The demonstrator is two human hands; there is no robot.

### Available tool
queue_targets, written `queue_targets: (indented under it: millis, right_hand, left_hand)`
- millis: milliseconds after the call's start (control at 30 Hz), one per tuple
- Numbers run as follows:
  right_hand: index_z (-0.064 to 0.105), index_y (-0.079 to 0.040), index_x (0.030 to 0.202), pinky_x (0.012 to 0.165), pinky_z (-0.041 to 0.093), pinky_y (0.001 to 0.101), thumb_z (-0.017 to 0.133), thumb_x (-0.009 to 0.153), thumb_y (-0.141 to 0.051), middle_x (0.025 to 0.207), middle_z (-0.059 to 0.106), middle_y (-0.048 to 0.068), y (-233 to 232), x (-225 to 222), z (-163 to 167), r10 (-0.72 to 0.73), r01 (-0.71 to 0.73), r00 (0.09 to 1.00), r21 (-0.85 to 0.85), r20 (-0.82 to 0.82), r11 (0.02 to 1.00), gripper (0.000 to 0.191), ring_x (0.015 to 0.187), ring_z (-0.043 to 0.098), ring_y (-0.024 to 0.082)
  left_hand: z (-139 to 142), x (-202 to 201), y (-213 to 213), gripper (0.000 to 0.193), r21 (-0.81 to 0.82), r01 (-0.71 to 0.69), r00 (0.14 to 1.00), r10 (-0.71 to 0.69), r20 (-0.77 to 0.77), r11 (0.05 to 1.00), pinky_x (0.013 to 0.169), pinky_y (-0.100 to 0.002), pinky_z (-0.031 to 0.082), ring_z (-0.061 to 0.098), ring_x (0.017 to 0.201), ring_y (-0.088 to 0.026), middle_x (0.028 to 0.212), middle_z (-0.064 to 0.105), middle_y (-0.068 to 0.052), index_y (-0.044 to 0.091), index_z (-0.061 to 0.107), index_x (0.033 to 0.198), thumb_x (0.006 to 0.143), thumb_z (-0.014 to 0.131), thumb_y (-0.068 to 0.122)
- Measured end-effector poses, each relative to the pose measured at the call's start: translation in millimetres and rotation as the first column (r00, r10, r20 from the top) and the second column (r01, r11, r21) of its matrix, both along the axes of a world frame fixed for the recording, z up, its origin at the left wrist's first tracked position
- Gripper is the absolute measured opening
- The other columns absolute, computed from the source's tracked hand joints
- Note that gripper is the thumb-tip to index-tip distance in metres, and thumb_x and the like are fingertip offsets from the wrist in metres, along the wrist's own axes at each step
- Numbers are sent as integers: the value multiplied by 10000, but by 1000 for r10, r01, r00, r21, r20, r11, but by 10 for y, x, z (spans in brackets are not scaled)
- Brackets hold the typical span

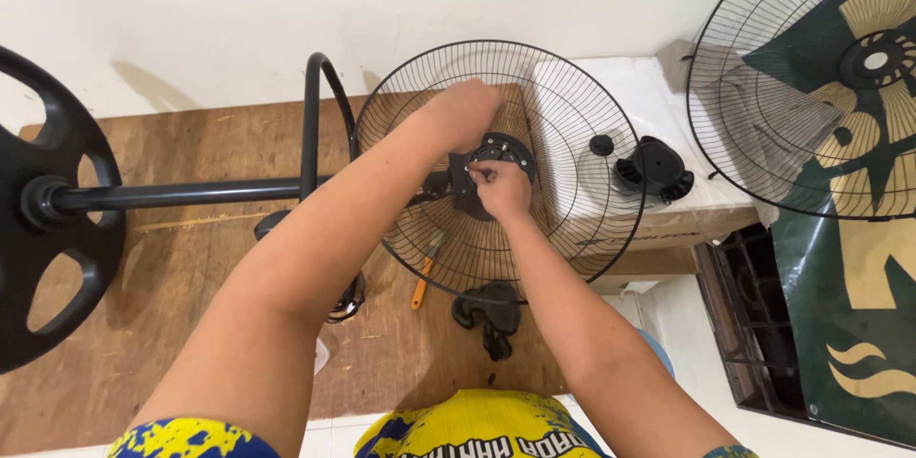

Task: The person assembles a pedestal fan on a wooden table. They attach the motor housing to the stand, mount the front wire guard, secure the blade knob and rear cover, and fit the white rear plate onto the fan head using a screwdriver and by hand.

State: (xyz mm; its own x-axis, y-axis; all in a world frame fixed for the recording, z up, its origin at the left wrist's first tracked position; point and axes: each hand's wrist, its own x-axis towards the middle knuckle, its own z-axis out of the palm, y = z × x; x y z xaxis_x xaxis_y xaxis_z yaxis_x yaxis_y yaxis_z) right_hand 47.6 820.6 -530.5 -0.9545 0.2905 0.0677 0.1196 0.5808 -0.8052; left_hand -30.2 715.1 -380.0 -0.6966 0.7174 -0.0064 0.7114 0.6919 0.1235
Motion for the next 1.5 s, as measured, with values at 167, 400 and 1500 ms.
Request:
queue_targets:
  millis: [167,400,1500]
  right_hand:
    - [830,-235,995,640,539,347,836,810,-264,683,696,51,23,7,5,-7,7,999,-11,52,1000,188,620,658,193]
    - [819,-175,1017,605,522,340,833,816,-214,631,627,61,55,57,-33,24,-25,1000,-36,-17,999,205,576,601,183]
    - [734,-159,827,725,561,353,843,732,-581,782,752,-44,169,188,77,-53,3,978,243,200,970,446,787,730,173]
  left_hand:
    - [-32,90,-33,211,9,-312,950,312,1,950,775,-467,582,724,967,-386,995,731,-213,6,693,996,924,691,204]
    - [-31,-101,-51,199,-220,-88,996,82,-36,971,806,-423,603,735,966,-365,995,741,-229,4,759,915,720,801,1]
    - [-25,115,-9,184,-239,-397,913,407,-5,886,755,-496,612,735,995,-329,1084,734,-133,83,743,983,926,605,192]
